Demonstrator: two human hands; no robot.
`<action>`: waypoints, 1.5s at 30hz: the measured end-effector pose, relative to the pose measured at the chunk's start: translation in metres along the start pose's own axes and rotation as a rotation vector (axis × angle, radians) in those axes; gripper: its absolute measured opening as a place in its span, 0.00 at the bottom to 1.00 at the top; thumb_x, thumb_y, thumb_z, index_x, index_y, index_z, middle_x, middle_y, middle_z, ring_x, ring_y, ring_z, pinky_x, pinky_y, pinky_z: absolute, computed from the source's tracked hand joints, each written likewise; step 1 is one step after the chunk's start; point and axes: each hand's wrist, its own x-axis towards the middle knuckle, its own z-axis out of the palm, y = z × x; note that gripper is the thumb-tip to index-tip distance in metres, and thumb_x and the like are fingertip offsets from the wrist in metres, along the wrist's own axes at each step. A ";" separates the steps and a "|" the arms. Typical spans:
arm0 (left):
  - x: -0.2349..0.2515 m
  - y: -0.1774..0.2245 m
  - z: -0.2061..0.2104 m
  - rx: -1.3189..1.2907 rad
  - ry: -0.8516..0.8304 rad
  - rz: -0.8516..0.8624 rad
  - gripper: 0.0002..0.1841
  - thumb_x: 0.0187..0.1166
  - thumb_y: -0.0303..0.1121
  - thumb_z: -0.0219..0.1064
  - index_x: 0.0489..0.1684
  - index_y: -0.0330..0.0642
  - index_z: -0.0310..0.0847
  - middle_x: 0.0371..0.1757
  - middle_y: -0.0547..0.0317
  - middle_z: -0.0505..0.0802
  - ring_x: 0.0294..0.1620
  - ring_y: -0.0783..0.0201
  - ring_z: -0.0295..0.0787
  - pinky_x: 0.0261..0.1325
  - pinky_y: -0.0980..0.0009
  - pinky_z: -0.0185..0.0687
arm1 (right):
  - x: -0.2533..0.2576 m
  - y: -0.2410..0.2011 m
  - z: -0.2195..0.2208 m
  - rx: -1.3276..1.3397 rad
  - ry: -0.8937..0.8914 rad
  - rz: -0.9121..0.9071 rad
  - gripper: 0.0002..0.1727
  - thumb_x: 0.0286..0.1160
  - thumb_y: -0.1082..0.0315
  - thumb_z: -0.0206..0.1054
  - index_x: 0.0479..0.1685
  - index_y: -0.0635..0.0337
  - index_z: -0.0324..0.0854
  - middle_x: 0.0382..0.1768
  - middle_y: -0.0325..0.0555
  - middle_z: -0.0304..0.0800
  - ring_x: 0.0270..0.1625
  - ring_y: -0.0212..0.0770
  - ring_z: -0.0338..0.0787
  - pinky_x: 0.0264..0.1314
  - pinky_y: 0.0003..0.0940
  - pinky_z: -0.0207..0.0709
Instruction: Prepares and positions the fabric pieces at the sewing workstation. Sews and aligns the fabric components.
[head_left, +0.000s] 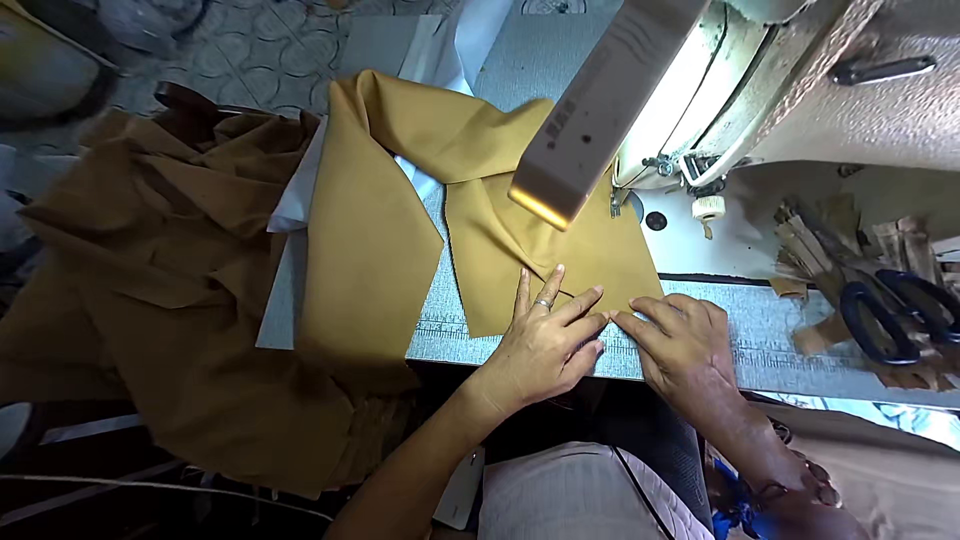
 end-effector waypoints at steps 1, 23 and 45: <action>0.004 -0.003 -0.001 -0.003 0.000 0.003 0.19 0.84 0.41 0.56 0.60 0.51 0.93 0.75 0.57 0.88 0.86 0.34 0.68 0.79 0.16 0.38 | 0.004 0.002 0.001 -0.001 -0.002 0.003 0.20 0.74 0.71 0.56 0.48 0.46 0.96 0.50 0.49 0.96 0.54 0.59 0.89 0.53 0.56 0.71; 0.106 -0.060 -0.017 -0.053 -0.042 -0.034 0.19 0.80 0.33 0.57 0.61 0.41 0.91 0.77 0.47 0.85 0.87 0.33 0.65 0.80 0.18 0.28 | 0.026 0.013 0.020 -0.019 0.064 0.171 0.21 0.79 0.68 0.56 0.65 0.56 0.88 0.66 0.59 0.88 0.72 0.68 0.82 0.65 0.65 0.72; 0.031 -0.045 -0.022 -0.276 0.120 0.149 0.12 0.77 0.18 0.59 0.41 0.29 0.92 0.41 0.42 0.93 0.49 0.51 0.91 0.58 0.62 0.82 | 0.029 0.016 0.015 0.010 0.027 0.108 0.23 0.80 0.68 0.50 0.60 0.63 0.90 0.63 0.69 0.88 0.69 0.77 0.82 0.65 0.70 0.69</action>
